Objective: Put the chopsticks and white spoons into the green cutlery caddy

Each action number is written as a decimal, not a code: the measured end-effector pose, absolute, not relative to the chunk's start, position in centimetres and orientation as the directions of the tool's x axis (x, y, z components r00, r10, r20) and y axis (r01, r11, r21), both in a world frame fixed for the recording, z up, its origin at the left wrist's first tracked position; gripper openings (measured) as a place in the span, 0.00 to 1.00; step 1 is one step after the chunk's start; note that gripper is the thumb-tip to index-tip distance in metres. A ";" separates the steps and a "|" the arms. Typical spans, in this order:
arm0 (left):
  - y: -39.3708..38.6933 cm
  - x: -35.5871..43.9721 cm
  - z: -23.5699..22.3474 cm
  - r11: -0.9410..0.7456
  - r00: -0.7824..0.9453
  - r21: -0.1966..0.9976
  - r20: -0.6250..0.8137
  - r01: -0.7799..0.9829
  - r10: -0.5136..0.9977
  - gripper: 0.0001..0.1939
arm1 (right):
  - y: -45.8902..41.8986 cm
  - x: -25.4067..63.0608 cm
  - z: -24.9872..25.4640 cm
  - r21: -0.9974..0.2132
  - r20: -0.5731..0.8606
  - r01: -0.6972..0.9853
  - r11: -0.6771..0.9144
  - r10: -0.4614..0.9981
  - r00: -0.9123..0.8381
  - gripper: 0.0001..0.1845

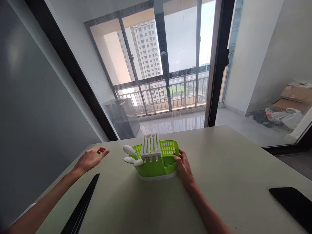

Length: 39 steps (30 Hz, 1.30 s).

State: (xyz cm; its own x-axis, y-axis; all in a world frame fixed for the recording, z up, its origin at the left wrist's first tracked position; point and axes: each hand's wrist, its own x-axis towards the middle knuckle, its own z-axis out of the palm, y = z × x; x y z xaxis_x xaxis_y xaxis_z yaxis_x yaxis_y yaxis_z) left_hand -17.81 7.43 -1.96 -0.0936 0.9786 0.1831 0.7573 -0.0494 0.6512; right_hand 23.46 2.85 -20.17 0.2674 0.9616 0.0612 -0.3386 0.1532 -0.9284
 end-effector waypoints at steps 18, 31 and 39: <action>4.1 -3.7 -2.4 -0.809 0.713 0.265 0.383 0.524 0.587 0.39 | 2.9 23.1 -19.5 -0.923 0.081 -0.340 0.179 0.956 0.283 0.30; 5.9 -3.1 -1.3 -0.785 0.769 0.377 0.233 0.492 0.595 0.13 | 2.6 23.3 -19.2 -0.936 0.091 -0.303 0.182 0.953 0.290 0.29; 6.7 -4.0 -1.1 -0.795 0.722 0.396 0.355 0.459 0.594 0.17 | 2.9 23.4 -19.7 -0.932 0.087 -0.321 0.171 0.962 0.260 0.28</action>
